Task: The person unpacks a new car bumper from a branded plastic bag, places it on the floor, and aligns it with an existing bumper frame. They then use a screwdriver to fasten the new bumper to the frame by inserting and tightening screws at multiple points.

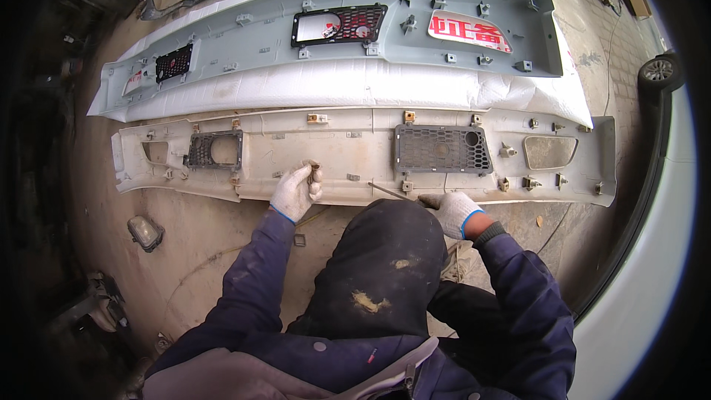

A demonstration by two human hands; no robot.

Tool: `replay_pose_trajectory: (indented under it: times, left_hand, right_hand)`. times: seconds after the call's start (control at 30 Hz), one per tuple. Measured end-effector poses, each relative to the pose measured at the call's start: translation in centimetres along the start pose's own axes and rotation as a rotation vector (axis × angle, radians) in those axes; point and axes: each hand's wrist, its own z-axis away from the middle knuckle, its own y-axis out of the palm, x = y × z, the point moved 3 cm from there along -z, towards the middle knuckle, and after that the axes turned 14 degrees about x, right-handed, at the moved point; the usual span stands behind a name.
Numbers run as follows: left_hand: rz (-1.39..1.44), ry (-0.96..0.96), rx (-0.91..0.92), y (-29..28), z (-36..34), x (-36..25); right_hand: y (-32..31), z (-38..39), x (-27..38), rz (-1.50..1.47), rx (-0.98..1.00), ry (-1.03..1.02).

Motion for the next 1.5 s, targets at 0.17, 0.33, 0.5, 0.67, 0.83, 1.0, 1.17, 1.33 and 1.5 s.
replay_pose_trajectory:
  times: [0.17, 0.33, 0.5, 0.67, 0.83, 1.0, 1.17, 1.33, 1.5]
  left_hand:
    - [0.077, 0.012, 0.005, -0.2, 1.6, 0.0]
    - [0.178, 0.087, 0.047, 0.2, 1.8, 0.4]
    - [-0.03, 0.009, -0.01, -0.4, 1.2, 1.0]
    - [-0.058, 0.009, -0.145, -1.3, 1.2, 1.0]
    - [-0.25, 0.092, -0.395, -1.9, 0.3, 0.4]
    - [-0.329, 0.089, -0.471, -3.1, -0.5, 0.0]
    - [-0.368, 0.103, -0.484, -5.0, -1.9, -0.2]
    - [-0.309, 0.136, -0.546, -6.3, -3.2, -0.8]
    - [-0.437, 0.123, -0.522, -6.0, -3.9, -2.2]
  right_hand:
    - [1.0, -1.7, -0.7, 0.045, 0.034, -0.004]
    - [1.2, -2.3, -0.3, -0.114, -0.032, -0.07]
    - [0.9, -2.9, 0.6, -0.36, -0.07, 0.006]
    - [-0.1, -3.9, 2.4, -0.312, -0.169, -0.024]
    - [-0.6, -6.0, 5.0, -0.39, -0.211, -0.047]
    - [-1.2, -8.2, 8.4, -0.45, -0.229, -0.07]
    - [-1.4, -10.6, 11.2, -0.504, -0.24, -0.045]
    - [-1.0, -11.9, 12.3, -0.538, -0.24, -0.035]
    - [-1.0, -12.1, 11.9, -0.627, -0.216, 0.006]
